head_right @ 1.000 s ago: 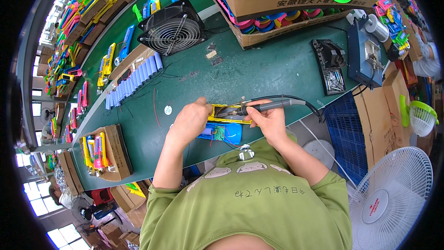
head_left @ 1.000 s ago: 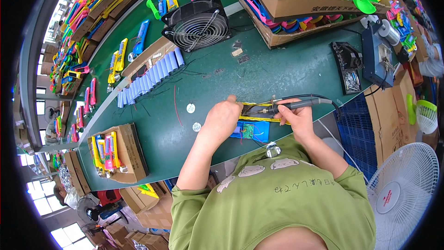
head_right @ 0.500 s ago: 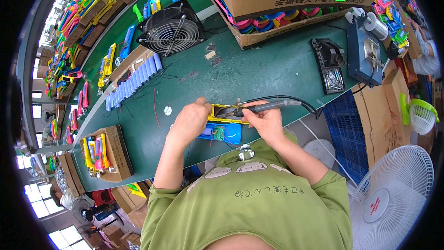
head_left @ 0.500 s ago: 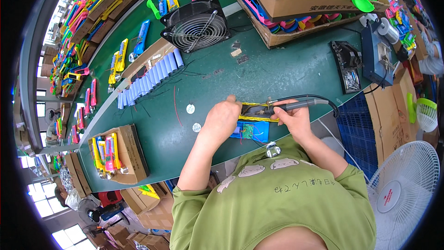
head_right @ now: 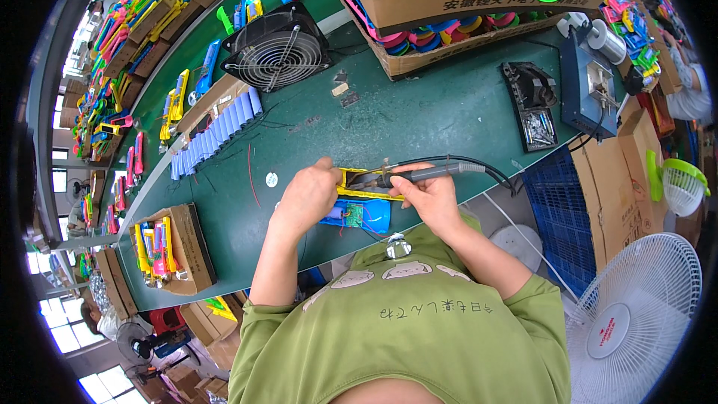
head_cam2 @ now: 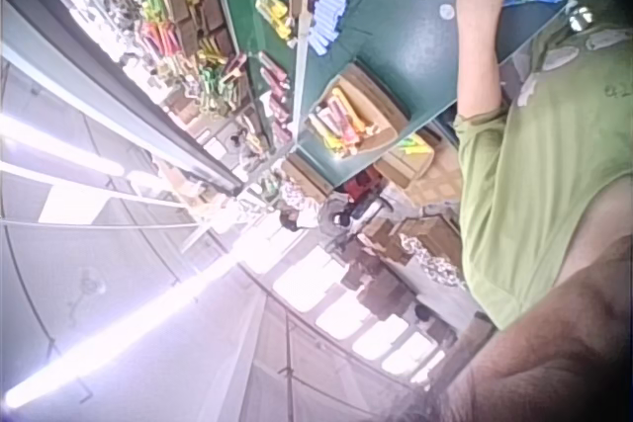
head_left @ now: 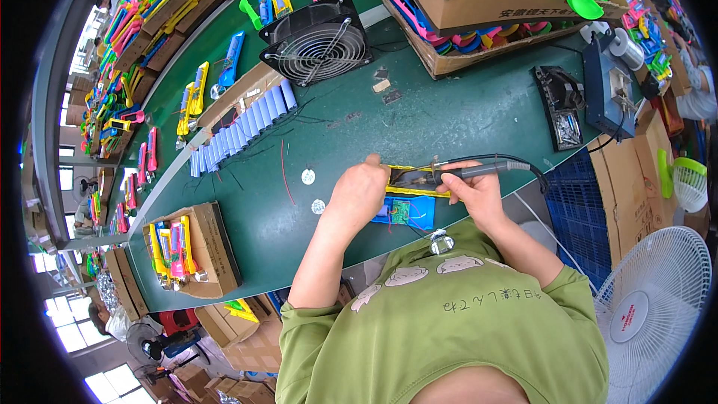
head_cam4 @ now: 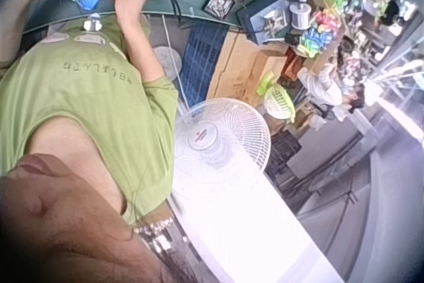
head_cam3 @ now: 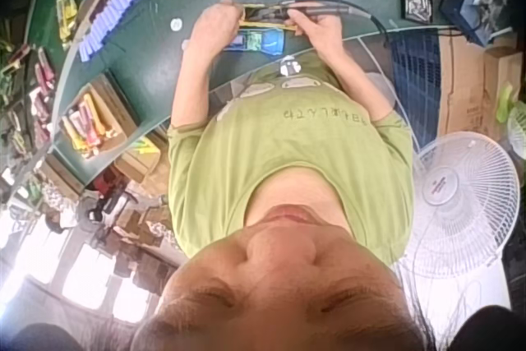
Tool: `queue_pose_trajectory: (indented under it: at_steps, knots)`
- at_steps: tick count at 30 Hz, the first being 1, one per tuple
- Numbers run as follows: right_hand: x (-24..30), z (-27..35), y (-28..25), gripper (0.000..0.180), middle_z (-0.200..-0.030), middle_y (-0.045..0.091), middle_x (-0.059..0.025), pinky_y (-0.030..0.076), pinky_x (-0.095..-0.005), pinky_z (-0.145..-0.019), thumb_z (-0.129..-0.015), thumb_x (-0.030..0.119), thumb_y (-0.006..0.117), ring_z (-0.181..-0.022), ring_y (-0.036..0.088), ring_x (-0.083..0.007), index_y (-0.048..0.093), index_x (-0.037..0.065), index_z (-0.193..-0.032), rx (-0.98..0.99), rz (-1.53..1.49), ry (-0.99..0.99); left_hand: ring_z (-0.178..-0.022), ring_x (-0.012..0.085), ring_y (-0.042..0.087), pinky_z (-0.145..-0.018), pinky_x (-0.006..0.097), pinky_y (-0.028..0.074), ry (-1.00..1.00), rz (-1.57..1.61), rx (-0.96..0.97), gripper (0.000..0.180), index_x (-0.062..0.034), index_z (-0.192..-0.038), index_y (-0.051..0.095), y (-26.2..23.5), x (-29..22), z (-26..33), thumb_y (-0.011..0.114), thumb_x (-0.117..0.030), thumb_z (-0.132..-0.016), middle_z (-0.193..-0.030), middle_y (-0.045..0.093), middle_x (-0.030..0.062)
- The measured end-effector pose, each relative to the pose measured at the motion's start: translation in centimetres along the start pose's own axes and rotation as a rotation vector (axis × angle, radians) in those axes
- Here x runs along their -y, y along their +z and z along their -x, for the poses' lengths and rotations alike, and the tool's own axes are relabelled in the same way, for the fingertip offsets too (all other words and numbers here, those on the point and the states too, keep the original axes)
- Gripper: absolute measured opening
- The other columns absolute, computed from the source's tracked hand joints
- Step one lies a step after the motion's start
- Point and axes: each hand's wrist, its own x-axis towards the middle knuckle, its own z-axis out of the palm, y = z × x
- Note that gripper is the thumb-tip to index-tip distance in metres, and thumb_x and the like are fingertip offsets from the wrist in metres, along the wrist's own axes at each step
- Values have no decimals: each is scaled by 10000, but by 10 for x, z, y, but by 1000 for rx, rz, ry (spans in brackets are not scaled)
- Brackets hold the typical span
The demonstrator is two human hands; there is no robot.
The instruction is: The person solders internal components inside plastic flashlight casings using a soldering iron, fits the casing halves together by hand, and places the assembled flashlights onto the conveyor.
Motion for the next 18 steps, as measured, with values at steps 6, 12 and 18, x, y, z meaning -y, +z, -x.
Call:
queue_pose_trajectory:
  at_steps: [6, 12, 18]
  knots:
    - [-4, 0, -5, 160, -816, 627, -97, 462, -194, -472, -822, 15, 598, -663, 621, -117, 572, -38, -970, -14, -68, -28, -677, 369, 576, -646, 428, 474, -21, 20, 21, 87, 35, -679, 599, -1, 0, -1, 518, 5, -667, -757, 536, 201]
    - [-3, 0, -5, 156, -803, 622, -93, 461, -193, -470, -811, -1, 601, -657, 615, -109, 570, -42, -959, -32, -70, -27, -677, 364, 576, -655, 430, 471, -49, 29, 12, 96, 31, -686, 618, 1, 2, -1, 529, -5, -679, -755, 541, 189]
    - [-1, -1, -4, 155, -813, 624, -94, 462, -193, -470, -806, -10, 600, -657, 610, -105, 570, -42, -954, -26, -56, -15, -650, 330, 577, -618, 415, 467, -44, -15, -30, 83, 2, -677, 625, 7, 6, -2, 593, -74, -692, -728, 544, 156]
